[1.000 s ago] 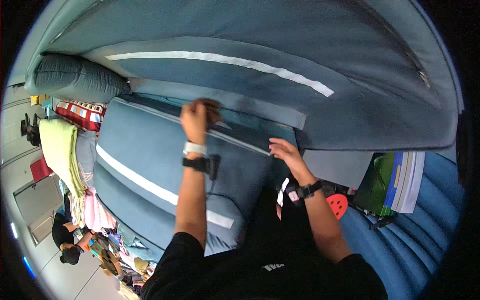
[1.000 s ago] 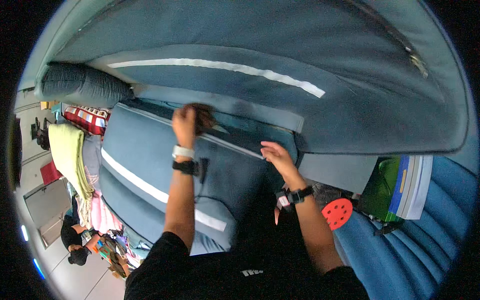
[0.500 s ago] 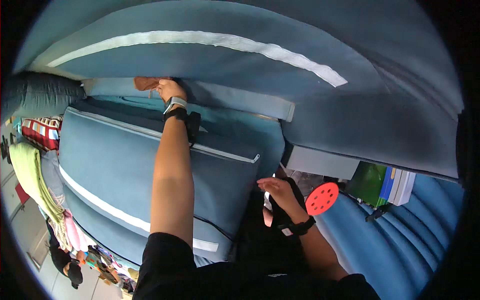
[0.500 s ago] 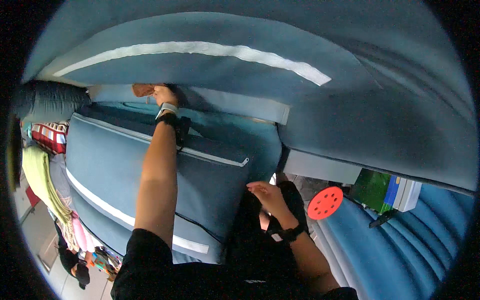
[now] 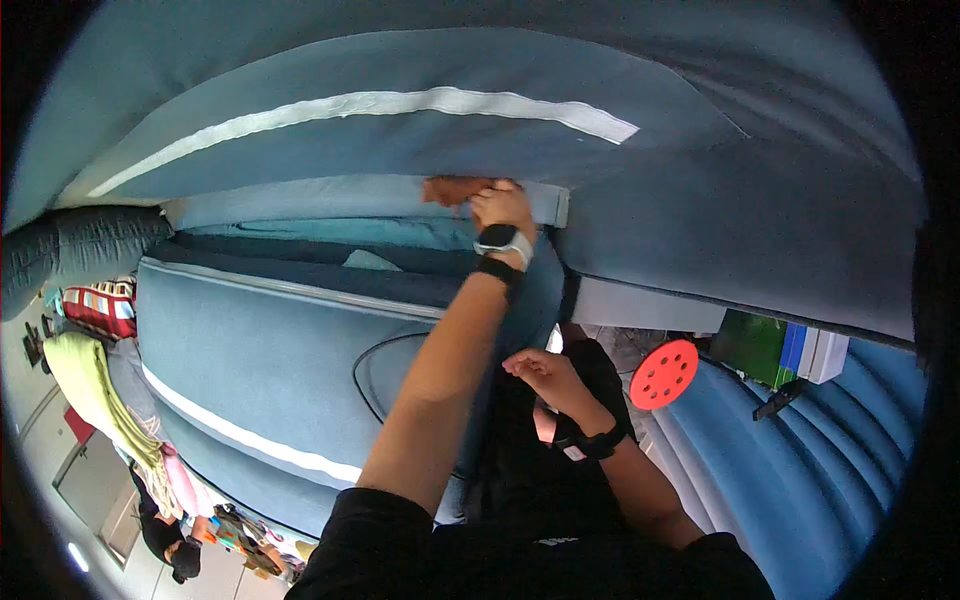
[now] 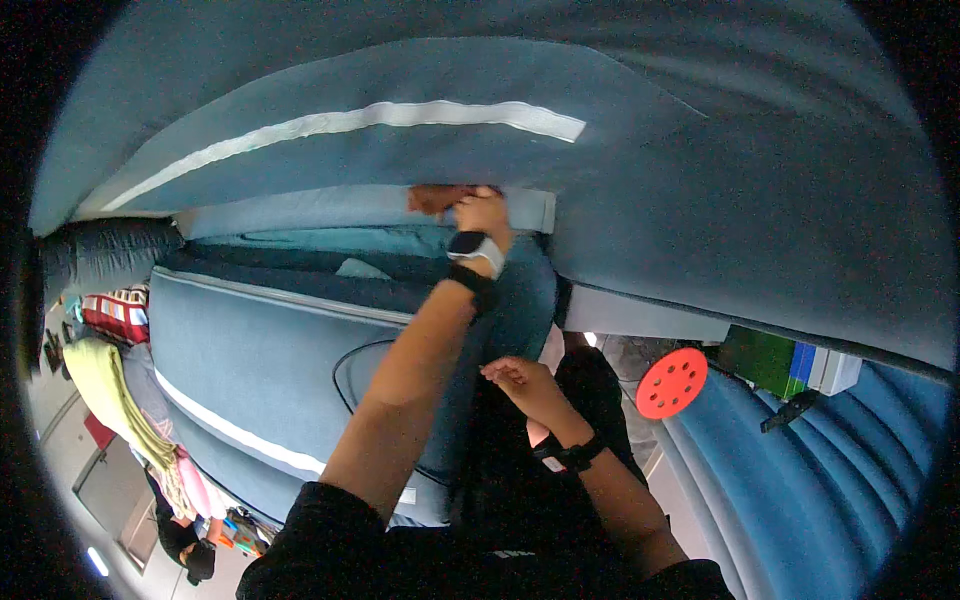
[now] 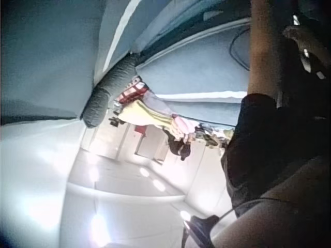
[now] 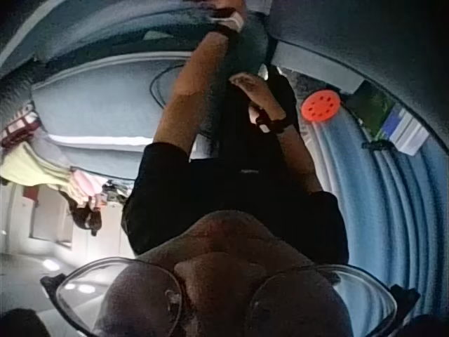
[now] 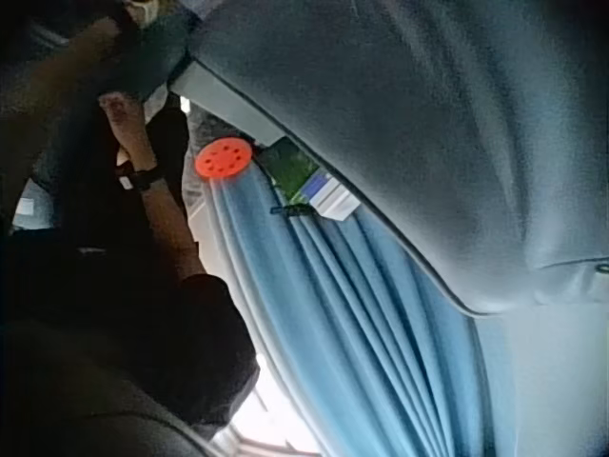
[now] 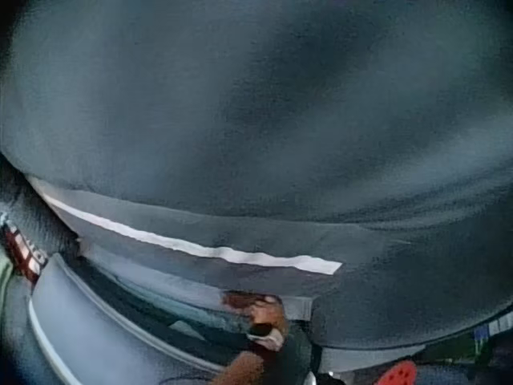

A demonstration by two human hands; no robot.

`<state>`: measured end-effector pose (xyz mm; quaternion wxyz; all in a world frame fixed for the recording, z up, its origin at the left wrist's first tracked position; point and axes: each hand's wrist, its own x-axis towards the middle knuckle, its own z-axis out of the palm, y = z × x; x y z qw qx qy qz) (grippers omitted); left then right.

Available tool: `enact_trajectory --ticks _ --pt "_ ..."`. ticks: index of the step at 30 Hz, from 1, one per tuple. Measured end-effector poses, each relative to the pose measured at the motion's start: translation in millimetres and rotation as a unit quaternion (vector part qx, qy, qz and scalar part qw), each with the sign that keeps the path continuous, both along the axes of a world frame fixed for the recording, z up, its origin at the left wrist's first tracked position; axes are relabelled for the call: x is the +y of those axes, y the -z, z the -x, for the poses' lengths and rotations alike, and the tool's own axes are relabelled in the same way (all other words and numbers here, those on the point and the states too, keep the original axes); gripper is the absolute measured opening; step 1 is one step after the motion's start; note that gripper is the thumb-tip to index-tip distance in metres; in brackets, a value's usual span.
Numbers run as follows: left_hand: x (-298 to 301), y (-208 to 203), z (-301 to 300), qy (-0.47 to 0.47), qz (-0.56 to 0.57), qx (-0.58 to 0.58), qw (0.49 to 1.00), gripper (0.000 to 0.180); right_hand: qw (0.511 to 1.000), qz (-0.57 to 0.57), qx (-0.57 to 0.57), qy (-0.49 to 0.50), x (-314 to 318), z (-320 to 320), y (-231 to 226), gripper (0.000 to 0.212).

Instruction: Repairing a sofa cushion by inserting a foam piece and closing the zipper.

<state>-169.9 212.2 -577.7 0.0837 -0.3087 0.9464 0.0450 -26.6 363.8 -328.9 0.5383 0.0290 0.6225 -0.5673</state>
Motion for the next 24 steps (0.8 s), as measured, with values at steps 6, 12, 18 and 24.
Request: enact_trajectory --ticks 6,12,18,24 --pt "107 -98 3 0.175 -0.191 0.068 0.963 0.023 0.996 -0.053 0.071 0.003 29 6 -9 0.014" --pt "74 -110 -35 0.326 -0.208 0.11 0.916 0.031 0.997 -0.049 0.057 0.011 44 -8 -4 0.014" --pt "0 -170 -53 0.293 -0.39 -0.016 0.873 0.034 0.986 -0.063 0.148 -0.029 46 -2 -14 0.013" --pt "-73 -191 -29 -0.05 -0.286 0.245 0.925 0.042 0.985 -0.082 0.148 0.027 62 1 -10 0.012"
